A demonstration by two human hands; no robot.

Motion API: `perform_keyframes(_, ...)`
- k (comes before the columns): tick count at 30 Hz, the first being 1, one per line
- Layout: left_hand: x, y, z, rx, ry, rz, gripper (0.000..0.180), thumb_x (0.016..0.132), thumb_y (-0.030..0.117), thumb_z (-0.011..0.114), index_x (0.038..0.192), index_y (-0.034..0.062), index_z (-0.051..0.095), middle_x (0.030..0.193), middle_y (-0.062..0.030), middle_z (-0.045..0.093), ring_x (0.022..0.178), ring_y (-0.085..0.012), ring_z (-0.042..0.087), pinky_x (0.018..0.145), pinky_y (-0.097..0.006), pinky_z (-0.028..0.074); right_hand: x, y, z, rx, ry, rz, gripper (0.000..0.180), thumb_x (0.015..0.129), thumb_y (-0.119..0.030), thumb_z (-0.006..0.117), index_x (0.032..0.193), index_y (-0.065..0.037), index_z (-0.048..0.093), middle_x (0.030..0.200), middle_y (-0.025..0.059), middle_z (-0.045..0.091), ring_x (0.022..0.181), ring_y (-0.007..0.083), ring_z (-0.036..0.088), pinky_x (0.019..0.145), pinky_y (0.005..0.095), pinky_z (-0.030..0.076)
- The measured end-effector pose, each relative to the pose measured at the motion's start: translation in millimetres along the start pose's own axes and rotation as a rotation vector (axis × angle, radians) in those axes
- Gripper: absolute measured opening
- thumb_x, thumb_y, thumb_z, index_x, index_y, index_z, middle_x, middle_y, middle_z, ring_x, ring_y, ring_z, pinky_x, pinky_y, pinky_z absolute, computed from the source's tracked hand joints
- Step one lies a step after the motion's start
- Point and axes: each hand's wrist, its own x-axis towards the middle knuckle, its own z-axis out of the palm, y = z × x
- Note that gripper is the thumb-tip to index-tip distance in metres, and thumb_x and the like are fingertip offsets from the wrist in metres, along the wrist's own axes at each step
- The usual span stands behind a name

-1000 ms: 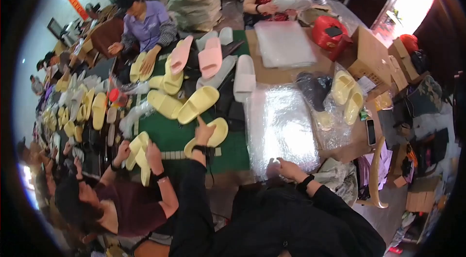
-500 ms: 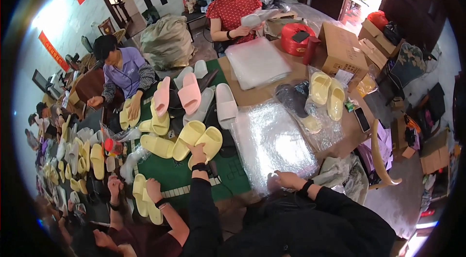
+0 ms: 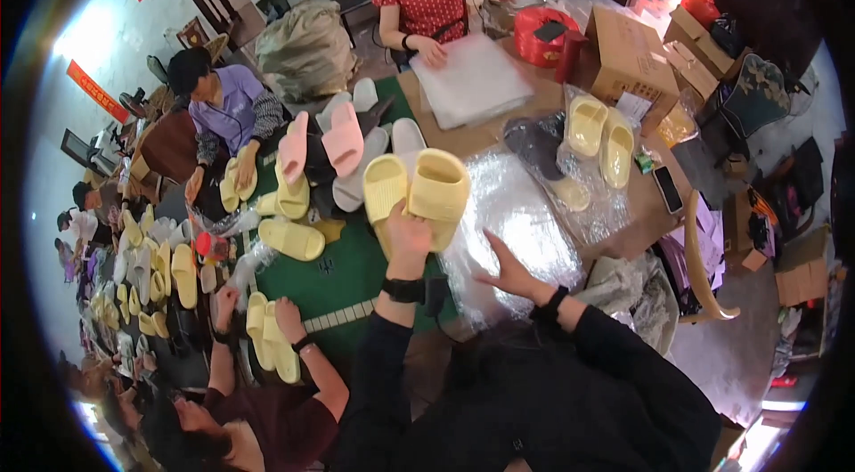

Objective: Sorting and packing newly manufactured slippers into bags.

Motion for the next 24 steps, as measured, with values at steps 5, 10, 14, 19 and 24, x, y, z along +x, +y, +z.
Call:
perform_keyframes(5,-28,-80,35,-0.030,-0.002,0.032,0.045,0.086,0.026,0.046,0.122,0.0003,0.034,0.126,-0.0157,0.036,0.117,-0.0257,0.037,0.100,-0.043,0.030,20,-6,-12,0.299,0.453,0.030,0.072,0.078,-0.007,0.060,0.135,-0.005,0.017,0.132,0.0171,0.032,0.113,0.0256,0.041,0.094,0.0340,0.035)
perform_keyframes(10,-41,-126,20,-0.185,-0.039,-0.371,0.046,0.088,0.030,0.041,0.120,-0.0020,0.031,0.118,-0.0181,0.036,0.111,-0.0320,0.040,0.100,-0.048,0.030,-9,18,-58,0.078,0.671,0.171,0.055,0.080,-0.005,0.055,0.130,-0.004,0.030,0.110,0.0144,0.048,0.097,0.0227,0.049,0.084,0.0332,0.041)
perform_keyframes(14,-40,-146,2,0.171,-0.056,-0.743,0.041,0.087,0.027,0.044,0.120,0.0051,0.034,0.110,-0.0168,0.040,0.106,-0.0329,0.044,0.093,-0.048,0.037,-24,64,-92,-0.263,0.674,0.203,0.045,0.080,-0.009,0.052,0.123,-0.004,0.041,0.106,0.0181,0.051,0.098,0.0305,0.050,0.084,0.0372,0.041)
perform_keyframes(19,-35,-162,-103,1.696,-0.755,-0.008,0.038,0.080,0.021,0.052,0.114,0.0085,0.040,0.100,-0.0184,0.050,0.094,-0.0285,0.052,0.081,-0.042,0.044,-26,94,-78,-0.516,0.325,0.287,0.037,0.076,-0.013,0.054,0.113,-0.007,0.052,0.108,0.0205,0.052,0.098,0.0350,0.049,0.085,0.0392,0.040)
perform_keyframes(24,-82,-165,-124,2.474,-0.698,-0.037,0.035,0.075,0.017,0.050,0.108,0.0074,0.047,0.097,-0.0194,0.052,0.085,-0.0351,0.054,0.073,-0.048,0.043,-50,74,-43,-0.295,0.179,0.448,0.033,0.072,-0.020,0.056,0.103,-0.010,0.060,0.118,0.0245,0.045,0.114,0.0394,0.038,0.096,0.0427,0.031)
